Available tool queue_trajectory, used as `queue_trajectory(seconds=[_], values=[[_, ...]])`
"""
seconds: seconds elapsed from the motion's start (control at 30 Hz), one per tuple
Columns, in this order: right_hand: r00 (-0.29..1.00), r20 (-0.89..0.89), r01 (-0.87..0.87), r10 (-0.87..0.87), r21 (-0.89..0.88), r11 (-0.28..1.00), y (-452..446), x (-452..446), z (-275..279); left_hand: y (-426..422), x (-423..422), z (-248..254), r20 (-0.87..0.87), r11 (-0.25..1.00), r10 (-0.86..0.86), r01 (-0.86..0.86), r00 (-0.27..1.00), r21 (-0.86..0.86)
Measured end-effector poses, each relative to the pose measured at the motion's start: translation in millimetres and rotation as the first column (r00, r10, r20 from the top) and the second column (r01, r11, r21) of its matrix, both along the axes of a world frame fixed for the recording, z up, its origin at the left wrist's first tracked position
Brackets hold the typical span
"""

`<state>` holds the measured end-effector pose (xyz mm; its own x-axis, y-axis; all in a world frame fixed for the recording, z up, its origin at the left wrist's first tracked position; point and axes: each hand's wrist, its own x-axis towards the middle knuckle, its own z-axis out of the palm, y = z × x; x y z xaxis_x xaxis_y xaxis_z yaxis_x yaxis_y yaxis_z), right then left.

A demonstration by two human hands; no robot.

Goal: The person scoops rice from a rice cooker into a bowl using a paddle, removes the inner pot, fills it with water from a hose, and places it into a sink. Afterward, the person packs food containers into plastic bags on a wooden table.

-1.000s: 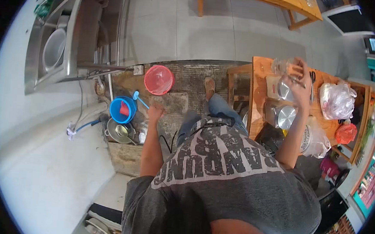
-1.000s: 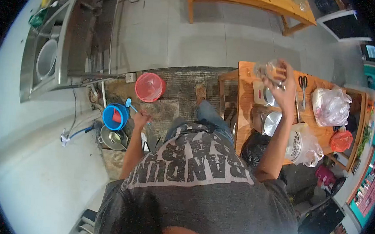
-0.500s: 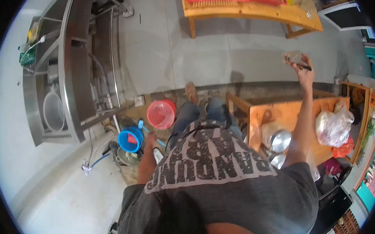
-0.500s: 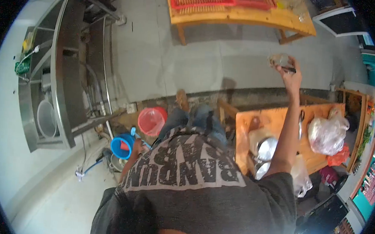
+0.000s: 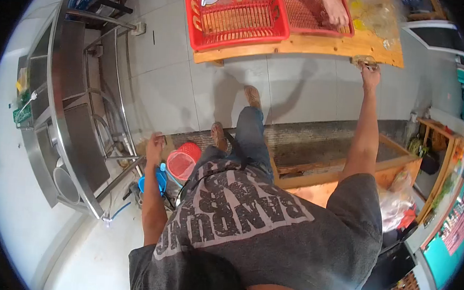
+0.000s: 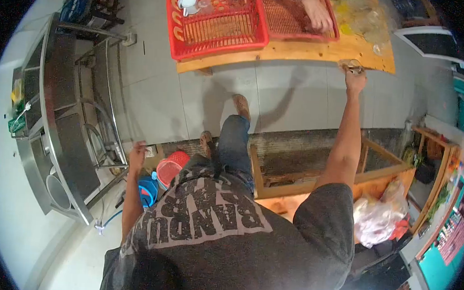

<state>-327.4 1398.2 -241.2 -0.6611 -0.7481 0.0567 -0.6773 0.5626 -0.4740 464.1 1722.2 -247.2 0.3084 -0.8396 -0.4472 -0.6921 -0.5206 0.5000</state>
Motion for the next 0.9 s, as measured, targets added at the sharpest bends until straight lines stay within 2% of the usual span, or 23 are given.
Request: queue_trajectory(seconds=[0.03,0.07,0.13,0.17,0.23,0.27,0.33,0.37,0.4,0.47,0.53,0.57,0.6,0.67,0.73,0.77,0.83,0.87,0.9], values=[[0.996,-0.085,-0.016,0.014,-0.019,1.0,-22,-14,-21,1,-5,-14,0.045,1.0,-0.026,0.026,0.999,0.002],[0.985,-0.171,-0.046,0.038,-0.045,0.998,-52,-28,-38,-5,-23,-1,-0.074,0.989,-0.135,0.139,0.988,0.054],[0.952,-0.191,-0.288,0.241,-0.284,0.914,-87,-47,-69,6,-37,-17,-0.104,0.954,-0.033,0.062,0.994,0.294],[0.951,0.088,-0.266,0.298,-0.266,0.927,-97,-37,-64,16,-35,-19,-0.106,0.91,0.033,0.014,0.994,0.414],[0.994,-0.021,-0.109,0.108,-0.051,0.993,-128,-81,-128,-9,-68,17,0.098,0.882,-0.013,-0.035,0.995,0.47],[0.996,-0.08,-0.023,0.028,0.061,0.998,-143,-102,-161,-16,-72,27,0.082,0.901,0.051,-0.081,0.995,0.427],[0.996,-0.078,-0.029,0.038,0.107,0.994,-153,-86,-151,-12,-78,27,0.042,0.923,0.139,-0.145,0.989,0.356],[0.994,0.093,-0.048,0.05,-0.017,0.999,-117,-64,-168,8,-57,13,0.044,0.943,0.14,-0.147,0.989,0.3],[0.965,0.242,-0.077,0.103,-0.114,0.99,-118,-52,-172,13,-55,12,0.032,0.947,0.166,-0.168,0.986,0.272],[0.997,-0.071,0.029,-0.023,0.088,0.996,-136,-68,-207,2,-63,14,0.052,0.946,0.17,-0.178,0.984,0.269],[0.989,-0.13,-0.057,0.069,0.095,0.994,-148,-78,-206,-14,-78,25,0.095,0.931,0.174,-0.195,0.98,0.31],[0.993,-0.057,-0.102,0.105,0.055,0.993,-152,-80,-204,-13,-78,20,0.099,0.935,0.151,-0.175,0.984,0.309],[0.994,0.023,-0.107,0.107,0.012,0.994,-104,-63,-226,14,-43,-6,0.111,0.943,0.093,-0.123,0.989,0.308],[0.989,-0.016,-0.15,0.15,0.016,0.989,-116,-73,-228,6,-53,-9,0.175,0.923,0.084,-0.143,0.981,0.358],[0.959,-0.239,-0.149,0.151,0.026,0.988,-105,-45,-201,-7,-63,0,0.103,0.924,0.133,-0.161,0.986,0.346],[0.989,-0.062,-0.138,0.135,-0.048,0.989,-100,-42,-199,-10,-64,5,0.064,0.926,0.157,-0.17,0.986,0.337],[0.969,0.196,-0.133,0.149,-0.092,0.987,-54,-44,-214,4,-51,-3,0.042,0.929,0.176,-0.181,0.983,0.322],[0.945,0.26,-0.18,0.196,-0.086,0.98,-53,-47,-207,4,-51,-2,0.045,0.939,0.196,-0.201,0.98,0.279],[0.988,0.149,-0.045,0.05,-0.032,0.998,-32,-25,-188,7,-49,2,0.049,0.947,0.216,-0.221,0.975,0.233]])
